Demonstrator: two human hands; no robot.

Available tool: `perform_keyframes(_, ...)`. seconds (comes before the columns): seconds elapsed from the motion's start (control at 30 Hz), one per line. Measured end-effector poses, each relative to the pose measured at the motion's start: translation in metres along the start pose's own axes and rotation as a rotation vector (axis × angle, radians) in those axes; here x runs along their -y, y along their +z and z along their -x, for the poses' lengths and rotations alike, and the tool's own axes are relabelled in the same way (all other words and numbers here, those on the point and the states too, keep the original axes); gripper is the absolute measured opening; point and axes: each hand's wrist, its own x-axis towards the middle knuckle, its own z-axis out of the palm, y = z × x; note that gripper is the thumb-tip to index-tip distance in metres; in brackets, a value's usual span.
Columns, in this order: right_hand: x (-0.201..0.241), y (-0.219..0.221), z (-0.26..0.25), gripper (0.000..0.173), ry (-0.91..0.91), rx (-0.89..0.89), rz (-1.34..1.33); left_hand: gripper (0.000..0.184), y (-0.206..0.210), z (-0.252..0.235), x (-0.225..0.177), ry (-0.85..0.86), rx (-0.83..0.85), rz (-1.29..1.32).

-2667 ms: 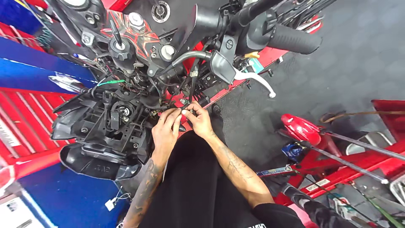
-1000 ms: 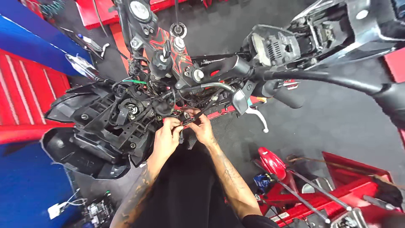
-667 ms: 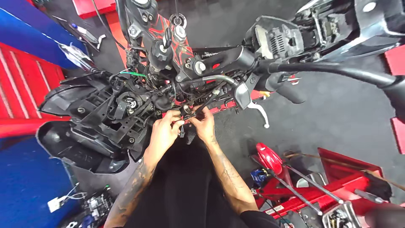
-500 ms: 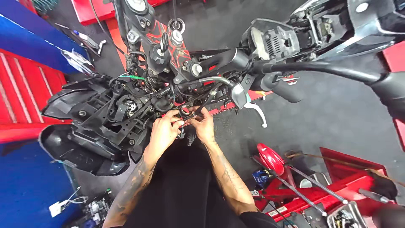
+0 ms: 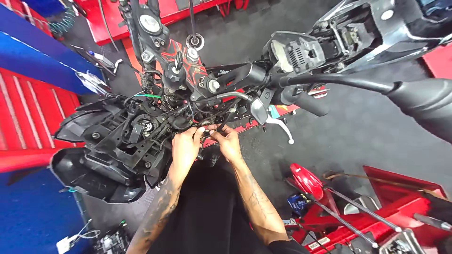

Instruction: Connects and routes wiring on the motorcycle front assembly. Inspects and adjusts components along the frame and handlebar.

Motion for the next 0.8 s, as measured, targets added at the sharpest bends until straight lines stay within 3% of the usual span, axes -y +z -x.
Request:
perform_keyframes(0.23, 0.002, -0.008, 0.006, 0.013, -0.039, 0.003, 0.017, 0.041, 0.009, 0.003, -0.009, -0.040, -0.123, 0.093)
perform_keyframes(0.5, 0.008, -0.006, 0.020, 0.011, -0.065, 0.020, 0.003, 0.020, 0.021, 0.019, -0.009, 0.102, -0.389, 0.506)
perform_keyframes(0.7, 0.009, -0.011, 0.021, 0.009, -0.063, 0.013, 0.097, 0.018, 0.013, 0.032, -0.004, 0.199, -0.428, 0.662)
perform_keyframes(0.8, 0.013, -0.015, 0.020, 0.014, -0.033, 0.099, 0.092, 0.019, 0.008, 0.041, 0.004, 0.223, -0.395, 0.670)
